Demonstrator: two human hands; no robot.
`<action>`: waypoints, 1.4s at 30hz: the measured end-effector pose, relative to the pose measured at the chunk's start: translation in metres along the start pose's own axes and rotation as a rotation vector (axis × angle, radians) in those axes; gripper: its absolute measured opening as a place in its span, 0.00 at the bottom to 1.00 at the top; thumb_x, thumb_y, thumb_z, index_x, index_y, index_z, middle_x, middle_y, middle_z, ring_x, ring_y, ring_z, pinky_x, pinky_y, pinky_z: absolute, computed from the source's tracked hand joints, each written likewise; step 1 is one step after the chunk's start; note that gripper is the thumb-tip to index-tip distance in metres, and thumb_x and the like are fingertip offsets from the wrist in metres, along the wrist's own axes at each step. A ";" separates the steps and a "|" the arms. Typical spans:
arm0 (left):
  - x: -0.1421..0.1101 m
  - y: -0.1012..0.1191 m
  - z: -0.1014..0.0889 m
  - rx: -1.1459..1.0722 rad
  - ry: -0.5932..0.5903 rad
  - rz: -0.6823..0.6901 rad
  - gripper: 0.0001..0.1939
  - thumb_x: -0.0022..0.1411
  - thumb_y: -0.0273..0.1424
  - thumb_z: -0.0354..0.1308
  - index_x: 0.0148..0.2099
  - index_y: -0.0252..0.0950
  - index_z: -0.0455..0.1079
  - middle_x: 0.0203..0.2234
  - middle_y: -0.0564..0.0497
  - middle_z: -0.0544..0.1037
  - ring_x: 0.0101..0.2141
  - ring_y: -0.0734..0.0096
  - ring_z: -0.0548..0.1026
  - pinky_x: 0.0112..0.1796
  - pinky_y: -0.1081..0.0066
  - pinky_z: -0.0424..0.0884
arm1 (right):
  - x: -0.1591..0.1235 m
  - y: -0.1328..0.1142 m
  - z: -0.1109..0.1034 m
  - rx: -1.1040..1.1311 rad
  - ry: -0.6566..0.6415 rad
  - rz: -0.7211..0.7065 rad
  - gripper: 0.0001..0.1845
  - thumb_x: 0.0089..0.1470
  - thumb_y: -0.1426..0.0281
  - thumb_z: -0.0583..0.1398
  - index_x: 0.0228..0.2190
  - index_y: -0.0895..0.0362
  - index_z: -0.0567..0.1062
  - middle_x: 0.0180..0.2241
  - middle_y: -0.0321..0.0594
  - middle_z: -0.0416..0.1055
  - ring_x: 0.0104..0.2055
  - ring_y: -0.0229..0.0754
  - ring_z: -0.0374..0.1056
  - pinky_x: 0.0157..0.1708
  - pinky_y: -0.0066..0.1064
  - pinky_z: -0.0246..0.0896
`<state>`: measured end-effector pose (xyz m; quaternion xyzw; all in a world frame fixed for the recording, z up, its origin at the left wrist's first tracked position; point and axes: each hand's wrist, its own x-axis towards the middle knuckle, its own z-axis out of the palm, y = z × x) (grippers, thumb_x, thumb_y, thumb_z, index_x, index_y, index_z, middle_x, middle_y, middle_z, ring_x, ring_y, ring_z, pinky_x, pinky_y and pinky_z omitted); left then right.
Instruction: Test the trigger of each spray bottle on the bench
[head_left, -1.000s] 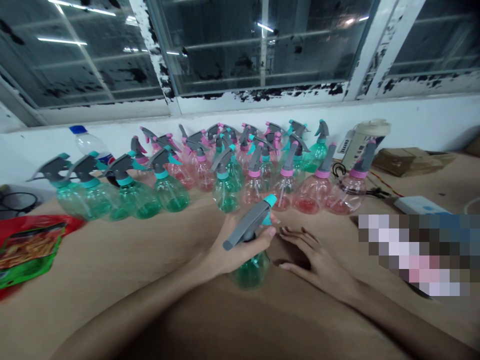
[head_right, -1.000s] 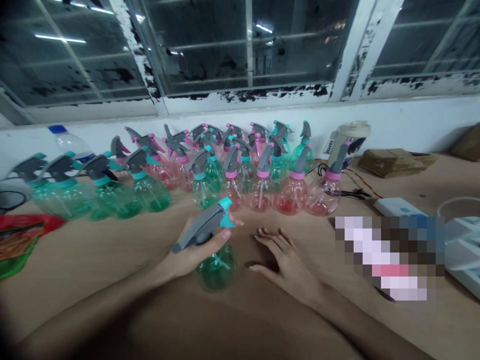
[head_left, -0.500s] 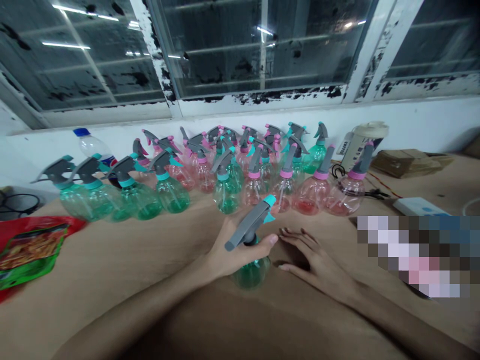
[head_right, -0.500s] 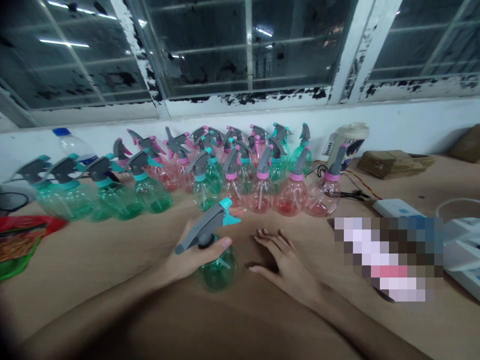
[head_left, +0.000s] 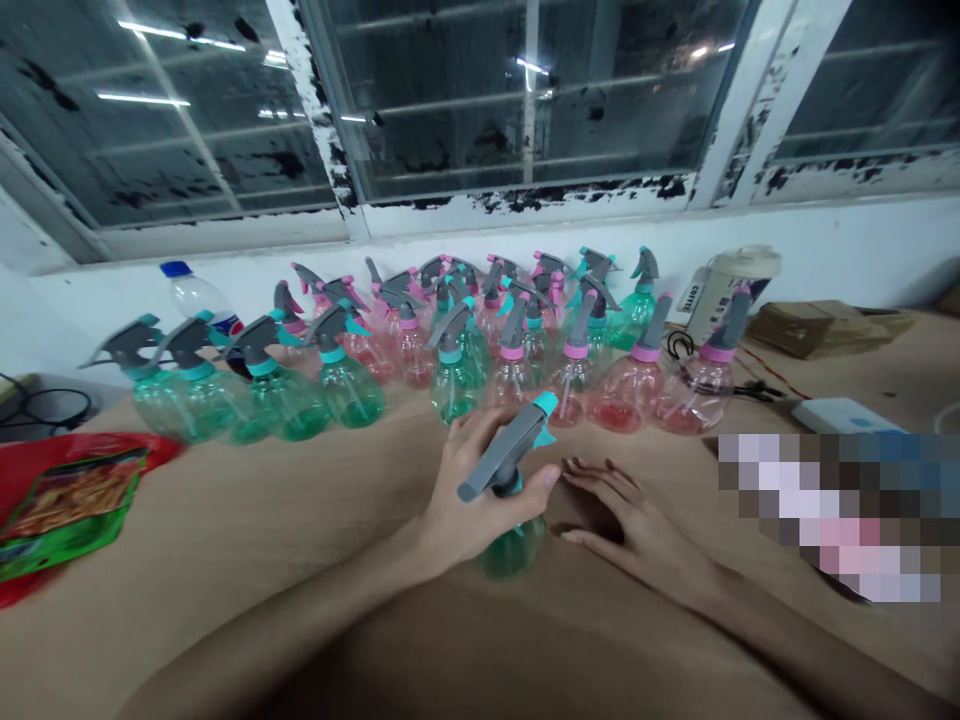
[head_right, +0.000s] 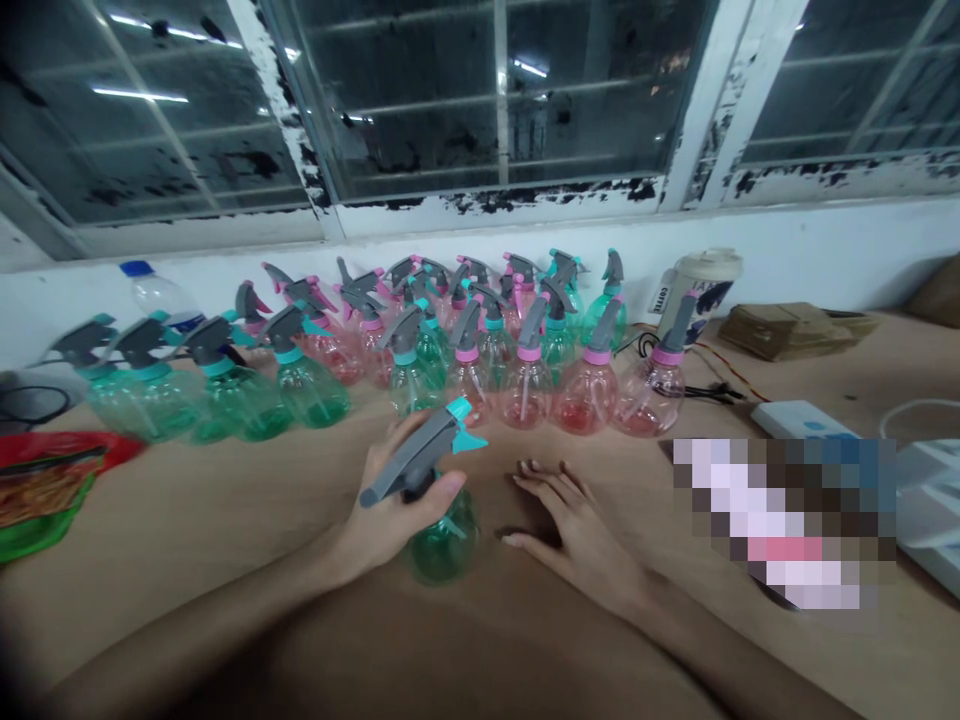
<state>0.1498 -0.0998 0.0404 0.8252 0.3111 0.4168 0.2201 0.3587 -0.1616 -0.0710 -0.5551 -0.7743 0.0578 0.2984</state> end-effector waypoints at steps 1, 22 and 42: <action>0.000 0.000 0.000 0.021 0.013 0.018 0.19 0.53 0.38 0.57 0.47 0.40 0.66 0.36 0.48 0.74 0.39 0.58 0.71 0.42 0.55 0.67 | 0.000 0.000 0.000 -0.001 0.002 0.001 0.28 0.54 0.57 0.59 0.55 0.52 0.63 0.55 0.46 0.67 0.58 0.50 0.61 0.59 0.55 0.50; -0.027 0.016 -0.055 0.183 -0.134 -0.141 0.11 0.57 0.39 0.60 0.39 0.39 0.71 0.35 0.52 0.78 0.36 0.63 0.75 0.40 0.63 0.69 | -0.003 0.002 0.004 -0.013 0.043 -0.014 0.27 0.54 0.55 0.58 0.53 0.51 0.66 0.54 0.44 0.68 0.57 0.52 0.62 0.57 0.56 0.53; 0.057 -0.126 -0.103 0.179 0.309 -0.321 0.16 0.53 0.31 0.62 0.45 0.35 0.66 0.37 0.47 0.78 0.41 0.60 0.77 0.42 0.64 0.73 | -0.002 0.001 0.001 -0.033 0.001 -0.009 0.23 0.54 0.56 0.58 0.49 0.52 0.68 0.54 0.44 0.68 0.58 0.50 0.61 0.59 0.55 0.50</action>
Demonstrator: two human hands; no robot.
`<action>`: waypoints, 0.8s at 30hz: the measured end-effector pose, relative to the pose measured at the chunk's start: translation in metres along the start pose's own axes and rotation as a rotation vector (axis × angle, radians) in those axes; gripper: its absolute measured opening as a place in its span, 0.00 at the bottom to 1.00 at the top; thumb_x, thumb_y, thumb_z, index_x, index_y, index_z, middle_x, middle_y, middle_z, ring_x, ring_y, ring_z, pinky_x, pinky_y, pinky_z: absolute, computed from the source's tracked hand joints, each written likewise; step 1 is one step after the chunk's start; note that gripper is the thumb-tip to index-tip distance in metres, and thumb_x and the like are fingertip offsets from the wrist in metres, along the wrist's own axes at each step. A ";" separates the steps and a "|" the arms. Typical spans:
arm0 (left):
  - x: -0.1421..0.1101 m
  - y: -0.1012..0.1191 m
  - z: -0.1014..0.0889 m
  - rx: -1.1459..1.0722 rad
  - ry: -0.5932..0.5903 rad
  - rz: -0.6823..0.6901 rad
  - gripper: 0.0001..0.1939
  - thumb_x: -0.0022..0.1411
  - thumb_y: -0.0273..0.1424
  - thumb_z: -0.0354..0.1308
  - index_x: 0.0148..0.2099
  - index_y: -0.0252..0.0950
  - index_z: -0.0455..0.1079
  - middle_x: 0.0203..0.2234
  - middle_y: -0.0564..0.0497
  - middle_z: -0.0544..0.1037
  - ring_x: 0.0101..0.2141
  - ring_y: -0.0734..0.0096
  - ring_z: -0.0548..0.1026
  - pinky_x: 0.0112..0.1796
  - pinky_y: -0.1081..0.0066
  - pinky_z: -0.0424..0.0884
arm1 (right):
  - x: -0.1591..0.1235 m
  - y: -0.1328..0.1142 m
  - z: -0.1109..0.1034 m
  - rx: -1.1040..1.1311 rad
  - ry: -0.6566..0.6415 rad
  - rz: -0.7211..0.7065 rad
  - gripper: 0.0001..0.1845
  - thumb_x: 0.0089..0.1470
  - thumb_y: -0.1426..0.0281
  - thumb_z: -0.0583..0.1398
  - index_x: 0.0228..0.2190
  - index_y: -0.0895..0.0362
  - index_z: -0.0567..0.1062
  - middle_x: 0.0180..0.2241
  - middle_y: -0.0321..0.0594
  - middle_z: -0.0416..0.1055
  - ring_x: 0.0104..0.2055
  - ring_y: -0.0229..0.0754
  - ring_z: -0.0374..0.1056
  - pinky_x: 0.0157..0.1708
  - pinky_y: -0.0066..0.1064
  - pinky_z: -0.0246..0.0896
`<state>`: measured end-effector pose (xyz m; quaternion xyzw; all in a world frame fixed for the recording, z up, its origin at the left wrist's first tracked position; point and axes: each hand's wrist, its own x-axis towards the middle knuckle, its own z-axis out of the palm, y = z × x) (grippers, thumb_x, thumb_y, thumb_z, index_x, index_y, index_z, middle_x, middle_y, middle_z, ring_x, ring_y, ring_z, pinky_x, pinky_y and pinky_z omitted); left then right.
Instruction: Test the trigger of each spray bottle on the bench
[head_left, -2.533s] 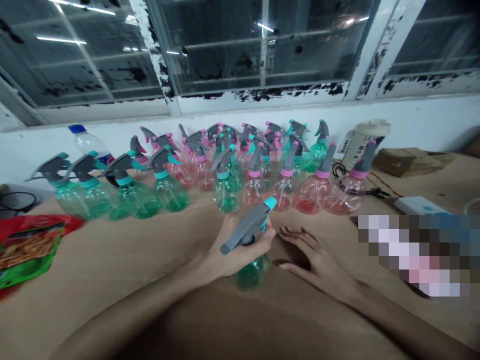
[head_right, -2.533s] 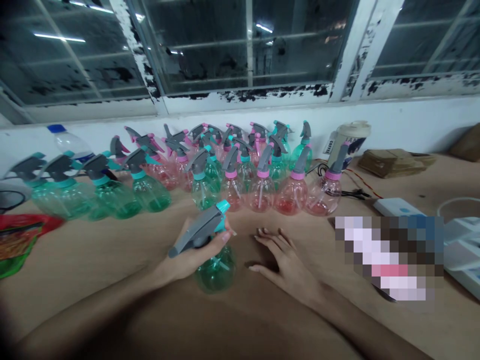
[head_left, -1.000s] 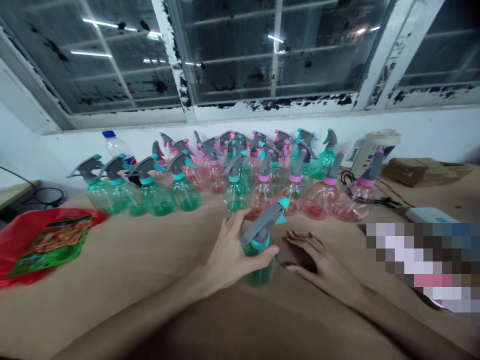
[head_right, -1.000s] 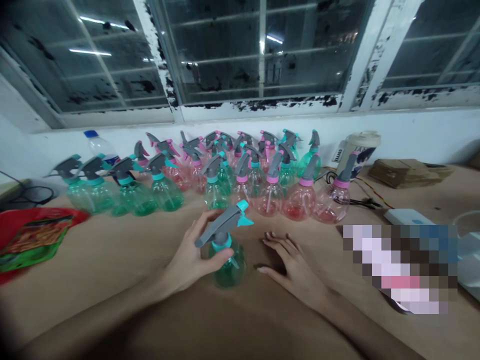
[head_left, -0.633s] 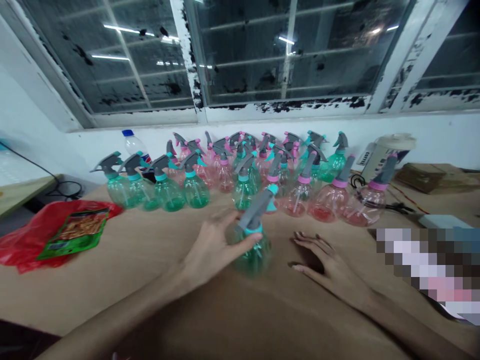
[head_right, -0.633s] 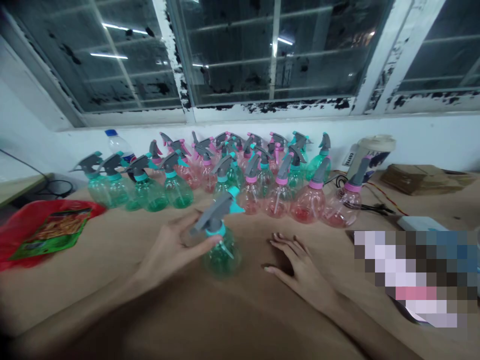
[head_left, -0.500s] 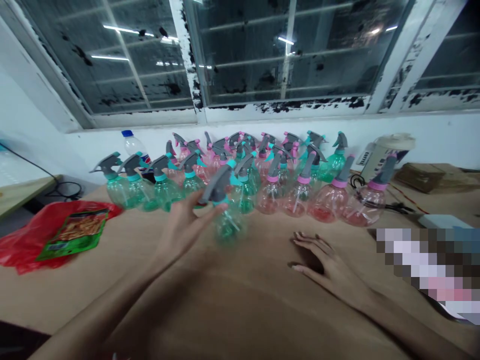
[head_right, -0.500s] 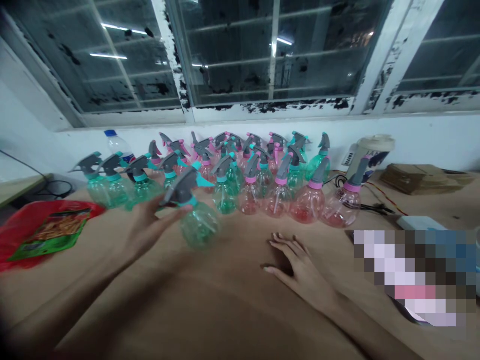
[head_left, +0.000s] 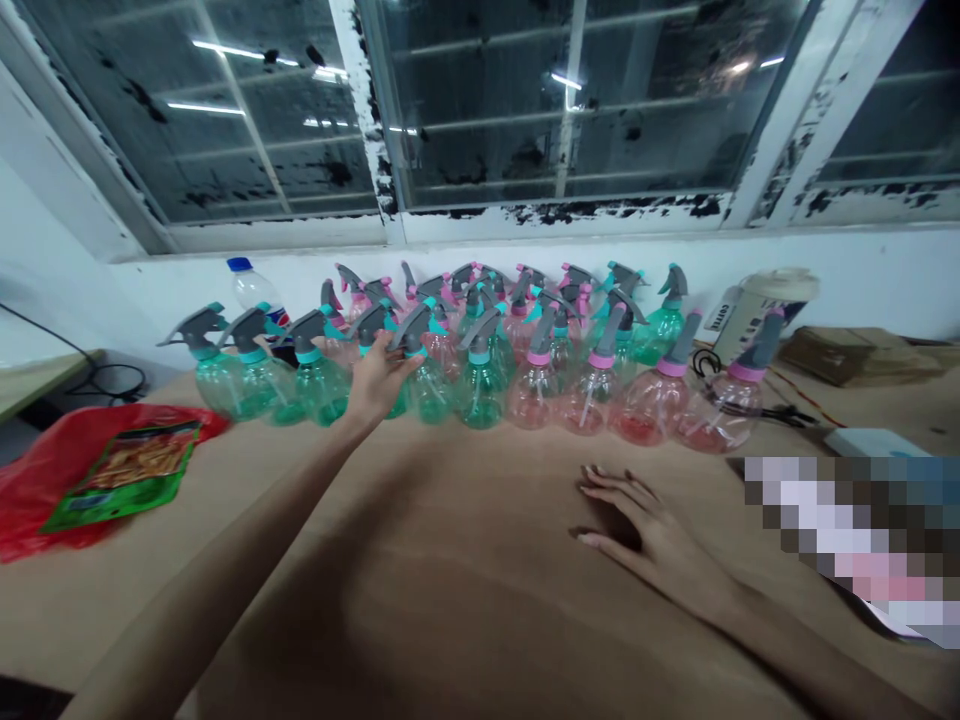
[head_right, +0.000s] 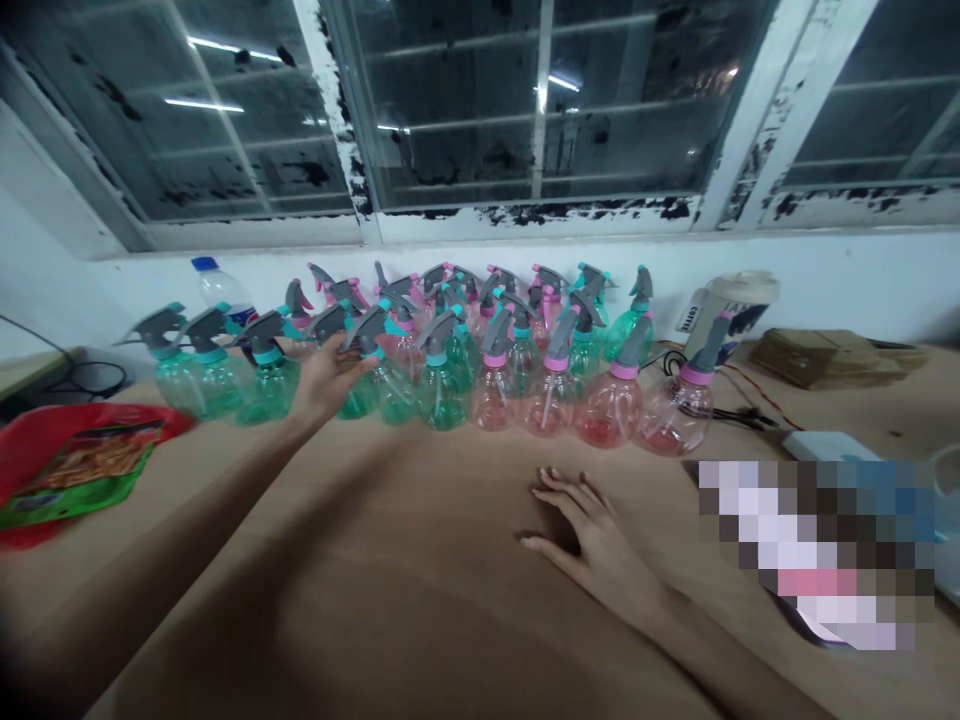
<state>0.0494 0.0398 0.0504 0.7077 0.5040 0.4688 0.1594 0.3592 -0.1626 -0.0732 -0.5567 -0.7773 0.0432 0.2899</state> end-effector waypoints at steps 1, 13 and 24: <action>0.004 -0.003 0.004 -0.005 0.000 0.003 0.17 0.53 0.31 0.62 0.45 0.35 0.66 0.37 0.47 0.78 0.41 0.61 0.77 0.43 0.64 0.73 | 0.000 0.000 0.000 -0.001 -0.008 0.000 0.23 0.55 0.56 0.58 0.49 0.52 0.68 0.54 0.44 0.68 0.58 0.50 0.61 0.59 0.55 0.49; 0.007 -0.012 0.017 0.029 0.027 0.008 0.29 0.54 0.29 0.63 0.56 0.36 0.58 0.43 0.43 0.77 0.44 0.56 0.76 0.48 0.56 0.70 | 0.000 0.000 0.001 0.005 -0.008 0.013 0.23 0.54 0.56 0.59 0.49 0.53 0.68 0.54 0.44 0.68 0.58 0.50 0.61 0.59 0.54 0.50; -0.047 0.006 -0.006 0.282 0.255 0.371 0.30 0.59 0.36 0.59 0.60 0.34 0.54 0.56 0.37 0.62 0.59 0.52 0.58 0.56 0.52 0.60 | 0.001 0.002 0.001 0.001 -0.004 -0.002 0.23 0.55 0.55 0.57 0.49 0.53 0.68 0.54 0.45 0.67 0.58 0.49 0.60 0.60 0.55 0.49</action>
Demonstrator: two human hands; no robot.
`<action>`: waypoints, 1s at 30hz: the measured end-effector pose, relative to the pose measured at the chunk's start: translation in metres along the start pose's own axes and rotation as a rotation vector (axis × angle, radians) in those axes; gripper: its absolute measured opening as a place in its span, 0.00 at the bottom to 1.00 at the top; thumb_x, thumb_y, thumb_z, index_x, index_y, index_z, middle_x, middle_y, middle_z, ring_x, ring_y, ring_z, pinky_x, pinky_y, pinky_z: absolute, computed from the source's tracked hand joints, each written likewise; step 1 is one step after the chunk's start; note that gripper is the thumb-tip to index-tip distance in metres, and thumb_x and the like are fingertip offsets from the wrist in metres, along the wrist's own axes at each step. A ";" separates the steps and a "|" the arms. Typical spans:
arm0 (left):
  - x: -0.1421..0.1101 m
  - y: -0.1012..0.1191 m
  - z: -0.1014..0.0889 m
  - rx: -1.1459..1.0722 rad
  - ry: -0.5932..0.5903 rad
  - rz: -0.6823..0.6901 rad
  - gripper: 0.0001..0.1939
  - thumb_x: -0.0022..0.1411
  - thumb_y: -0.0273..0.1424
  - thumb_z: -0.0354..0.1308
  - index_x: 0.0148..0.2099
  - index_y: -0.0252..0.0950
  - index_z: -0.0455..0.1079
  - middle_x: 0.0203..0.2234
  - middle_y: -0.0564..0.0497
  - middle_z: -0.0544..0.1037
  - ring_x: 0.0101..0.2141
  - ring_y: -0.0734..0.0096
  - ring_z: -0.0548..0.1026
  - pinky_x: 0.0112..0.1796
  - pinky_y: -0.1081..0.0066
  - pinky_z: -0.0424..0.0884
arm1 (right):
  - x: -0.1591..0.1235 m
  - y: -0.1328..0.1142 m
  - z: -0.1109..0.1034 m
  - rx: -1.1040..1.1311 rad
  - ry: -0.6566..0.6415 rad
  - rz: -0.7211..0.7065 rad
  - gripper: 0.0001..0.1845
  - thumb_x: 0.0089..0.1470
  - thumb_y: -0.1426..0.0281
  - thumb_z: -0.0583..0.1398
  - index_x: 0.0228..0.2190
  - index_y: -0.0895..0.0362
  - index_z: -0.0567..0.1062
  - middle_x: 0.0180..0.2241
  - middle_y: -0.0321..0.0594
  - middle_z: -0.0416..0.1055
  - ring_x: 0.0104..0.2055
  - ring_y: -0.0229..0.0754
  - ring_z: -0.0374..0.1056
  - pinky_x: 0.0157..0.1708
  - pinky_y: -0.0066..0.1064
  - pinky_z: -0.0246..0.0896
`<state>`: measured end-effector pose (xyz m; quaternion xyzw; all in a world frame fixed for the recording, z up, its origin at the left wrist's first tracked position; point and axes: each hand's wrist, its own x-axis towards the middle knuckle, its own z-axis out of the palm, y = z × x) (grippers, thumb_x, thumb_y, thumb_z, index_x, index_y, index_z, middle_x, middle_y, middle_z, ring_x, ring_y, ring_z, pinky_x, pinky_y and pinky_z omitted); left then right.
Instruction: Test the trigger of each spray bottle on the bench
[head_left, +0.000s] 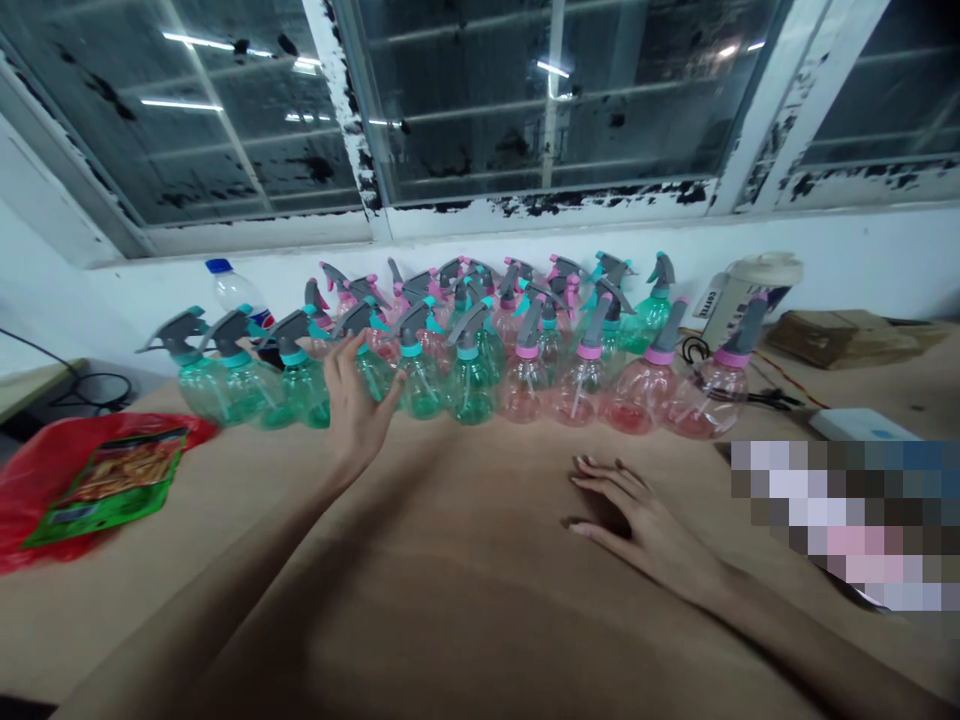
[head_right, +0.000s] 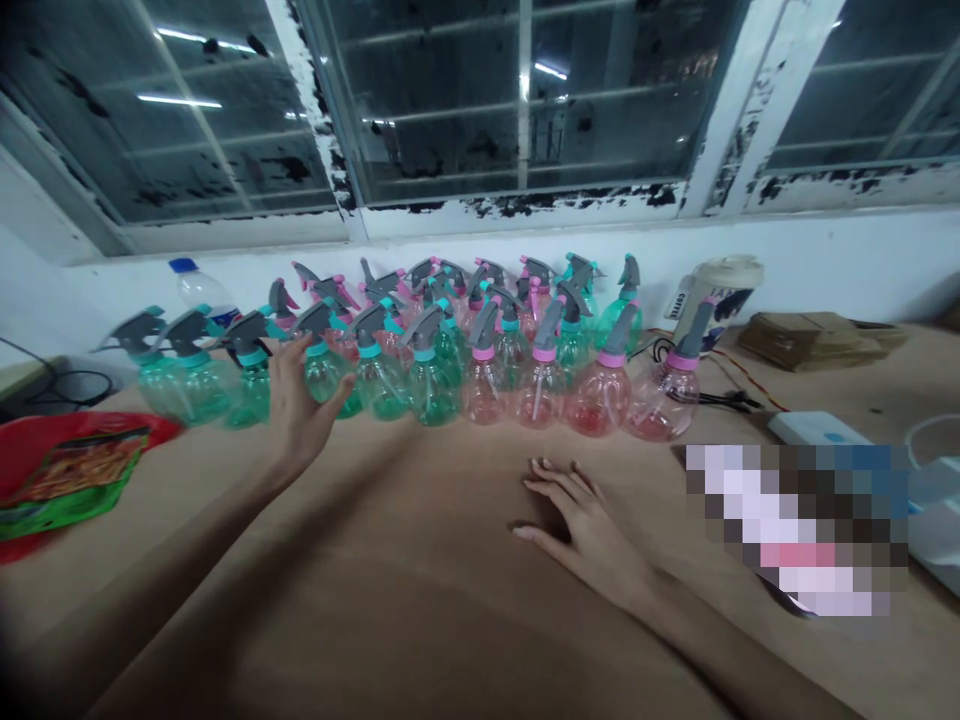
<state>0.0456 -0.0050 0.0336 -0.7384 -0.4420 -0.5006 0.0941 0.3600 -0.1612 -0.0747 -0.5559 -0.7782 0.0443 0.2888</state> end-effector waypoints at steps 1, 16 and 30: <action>-0.004 0.009 -0.002 -0.013 -0.006 0.040 0.28 0.60 0.36 0.58 0.60 0.36 0.56 0.56 0.39 0.62 0.59 0.53 0.58 0.56 0.53 0.59 | 0.000 0.000 0.000 0.002 0.007 0.002 0.23 0.55 0.55 0.58 0.49 0.53 0.68 0.54 0.45 0.67 0.58 0.49 0.61 0.60 0.54 0.49; 0.005 0.054 0.063 0.148 -0.615 0.002 0.27 0.64 0.45 0.50 0.61 0.41 0.59 0.58 0.40 0.59 0.60 0.46 0.57 0.55 0.52 0.58 | 0.001 -0.002 0.002 0.002 0.007 0.019 0.24 0.54 0.54 0.58 0.49 0.53 0.69 0.55 0.46 0.67 0.58 0.49 0.60 0.60 0.54 0.48; -0.037 0.093 -0.021 0.350 -0.646 0.334 0.35 0.56 0.51 0.57 0.63 0.50 0.56 0.46 0.42 0.67 0.46 0.46 0.68 0.44 0.50 0.67 | 0.001 -0.002 0.000 0.007 0.002 0.007 0.24 0.55 0.55 0.57 0.50 0.53 0.69 0.55 0.45 0.67 0.58 0.50 0.60 0.59 0.54 0.49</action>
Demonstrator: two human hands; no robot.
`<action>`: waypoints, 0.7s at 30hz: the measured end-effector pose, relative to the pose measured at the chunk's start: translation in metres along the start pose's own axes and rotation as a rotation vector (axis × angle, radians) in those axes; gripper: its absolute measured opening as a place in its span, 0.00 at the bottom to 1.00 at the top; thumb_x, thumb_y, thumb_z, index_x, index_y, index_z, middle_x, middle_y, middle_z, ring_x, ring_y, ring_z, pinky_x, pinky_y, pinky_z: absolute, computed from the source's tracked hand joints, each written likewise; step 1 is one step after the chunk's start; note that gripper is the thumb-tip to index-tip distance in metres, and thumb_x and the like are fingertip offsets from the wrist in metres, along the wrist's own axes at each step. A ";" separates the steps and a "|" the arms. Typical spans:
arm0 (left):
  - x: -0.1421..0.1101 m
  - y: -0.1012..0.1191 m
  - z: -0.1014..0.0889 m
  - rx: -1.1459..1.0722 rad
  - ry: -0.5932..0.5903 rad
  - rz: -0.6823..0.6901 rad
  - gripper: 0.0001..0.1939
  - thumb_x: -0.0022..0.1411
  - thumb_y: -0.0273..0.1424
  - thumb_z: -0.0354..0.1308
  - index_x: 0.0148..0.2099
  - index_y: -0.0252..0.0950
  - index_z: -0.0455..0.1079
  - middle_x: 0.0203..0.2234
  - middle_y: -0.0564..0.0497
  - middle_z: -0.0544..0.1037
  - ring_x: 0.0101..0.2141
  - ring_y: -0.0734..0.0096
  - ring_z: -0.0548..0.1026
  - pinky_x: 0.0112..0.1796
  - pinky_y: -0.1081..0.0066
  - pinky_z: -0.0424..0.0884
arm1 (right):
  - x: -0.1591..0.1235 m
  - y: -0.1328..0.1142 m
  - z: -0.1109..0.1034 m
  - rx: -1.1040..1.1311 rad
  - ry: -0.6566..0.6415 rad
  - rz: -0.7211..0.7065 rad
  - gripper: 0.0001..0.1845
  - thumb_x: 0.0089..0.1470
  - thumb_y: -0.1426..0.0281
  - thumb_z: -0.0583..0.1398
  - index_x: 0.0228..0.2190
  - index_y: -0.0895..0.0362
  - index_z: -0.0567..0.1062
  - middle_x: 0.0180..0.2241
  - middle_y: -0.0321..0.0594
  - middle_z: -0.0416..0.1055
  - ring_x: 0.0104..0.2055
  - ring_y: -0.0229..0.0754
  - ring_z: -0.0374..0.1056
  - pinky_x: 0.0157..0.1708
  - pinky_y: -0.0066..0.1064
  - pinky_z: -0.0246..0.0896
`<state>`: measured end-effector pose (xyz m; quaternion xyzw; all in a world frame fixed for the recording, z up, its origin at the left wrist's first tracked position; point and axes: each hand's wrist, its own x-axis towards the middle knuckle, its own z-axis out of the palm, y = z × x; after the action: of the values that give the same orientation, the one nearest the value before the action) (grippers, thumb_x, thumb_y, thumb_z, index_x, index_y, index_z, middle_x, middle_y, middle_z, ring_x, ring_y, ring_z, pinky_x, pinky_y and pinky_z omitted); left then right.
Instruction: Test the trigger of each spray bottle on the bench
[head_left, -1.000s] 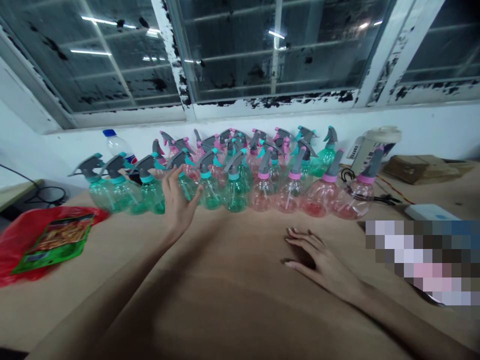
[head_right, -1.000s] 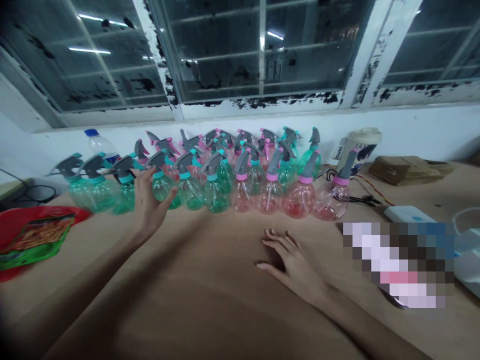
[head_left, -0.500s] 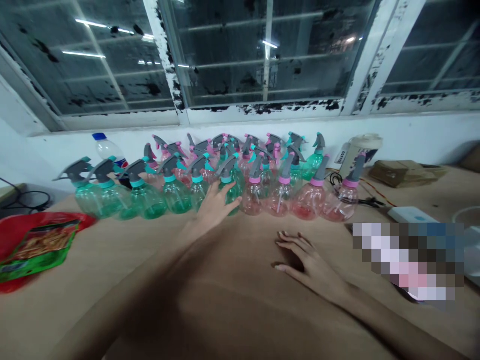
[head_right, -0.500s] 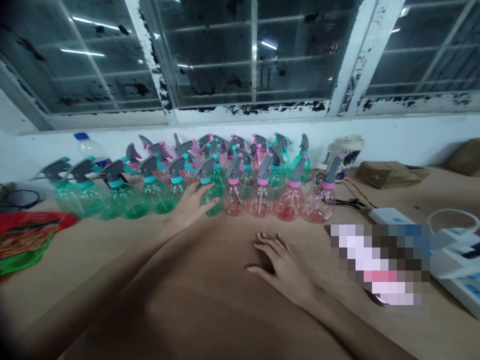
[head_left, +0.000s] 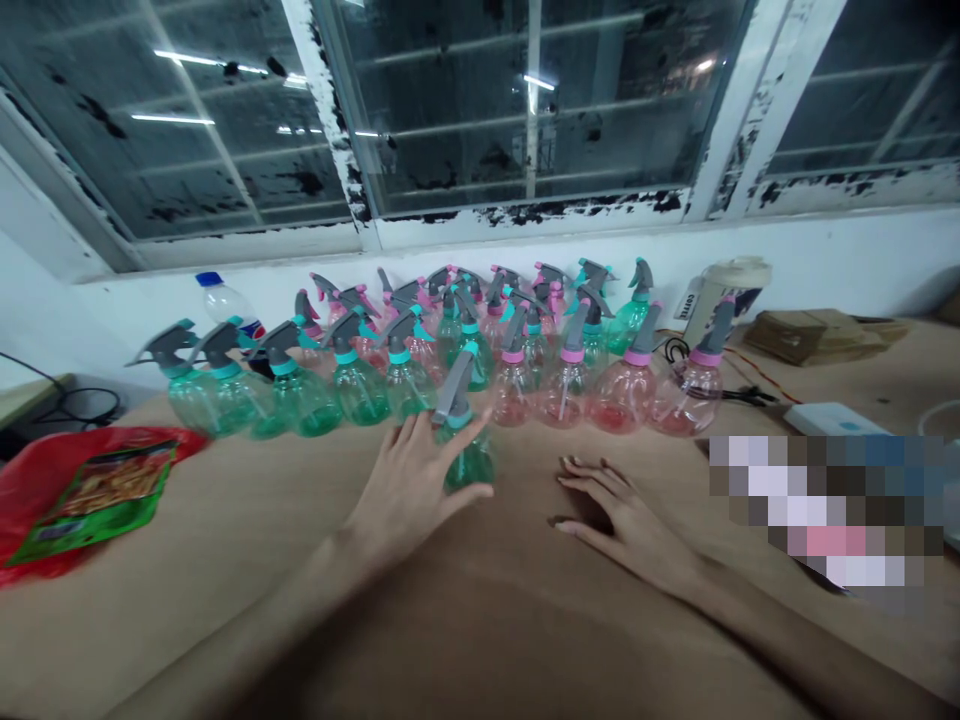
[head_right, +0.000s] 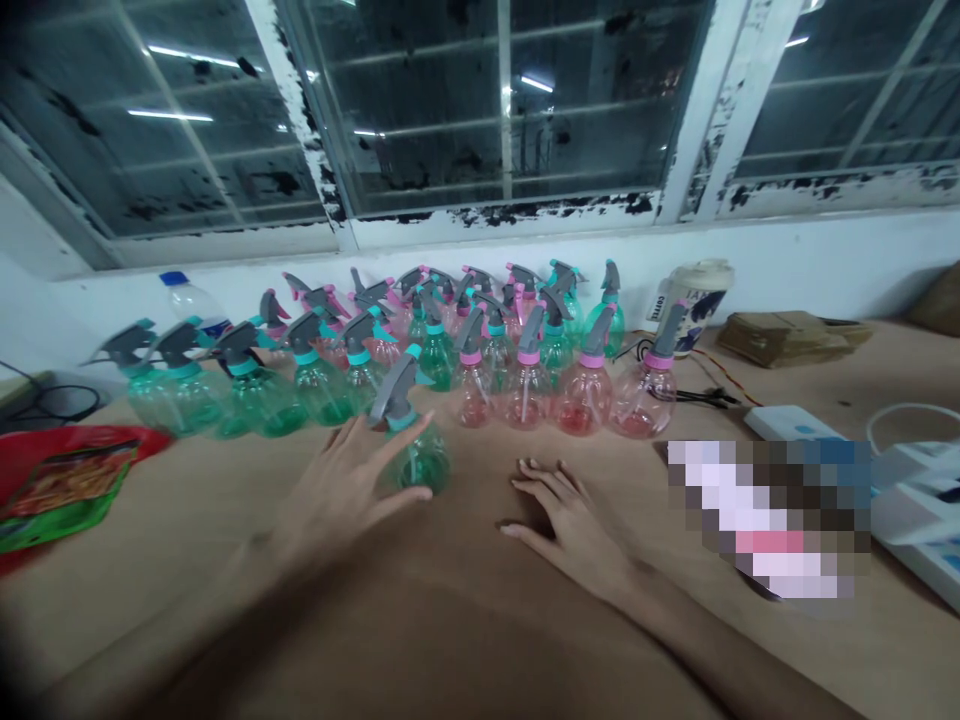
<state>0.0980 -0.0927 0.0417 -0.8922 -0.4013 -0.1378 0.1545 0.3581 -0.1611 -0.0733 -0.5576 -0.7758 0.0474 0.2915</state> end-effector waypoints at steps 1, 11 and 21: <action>-0.006 0.001 -0.001 -0.026 0.007 0.030 0.38 0.54 0.54 0.57 0.64 0.51 0.54 0.46 0.41 0.67 0.47 0.45 0.67 0.44 0.48 0.67 | 0.000 0.000 0.000 -0.001 0.001 0.002 0.24 0.55 0.55 0.57 0.50 0.53 0.69 0.54 0.45 0.67 0.58 0.50 0.61 0.59 0.55 0.49; -0.050 -0.021 0.003 -0.545 0.143 -0.003 0.24 0.61 0.39 0.56 0.59 0.49 0.57 0.52 0.47 0.69 0.52 0.55 0.68 0.51 0.52 0.65 | 0.000 -0.001 -0.002 0.009 0.003 0.005 0.23 0.54 0.55 0.58 0.48 0.54 0.69 0.54 0.46 0.67 0.58 0.50 0.60 0.59 0.54 0.49; 0.032 -0.016 0.015 -1.150 -0.016 -0.090 0.44 0.49 0.36 0.66 0.64 0.45 0.49 0.63 0.44 0.56 0.61 0.53 0.56 0.58 0.51 0.55 | 0.000 -0.002 -0.002 0.015 0.001 0.010 0.23 0.55 0.56 0.58 0.49 0.52 0.68 0.54 0.45 0.68 0.59 0.50 0.60 0.59 0.55 0.49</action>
<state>0.1078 -0.0550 0.0428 -0.8159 -0.3004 -0.3334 -0.3645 0.3572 -0.1622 -0.0705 -0.5593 -0.7724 0.0544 0.2960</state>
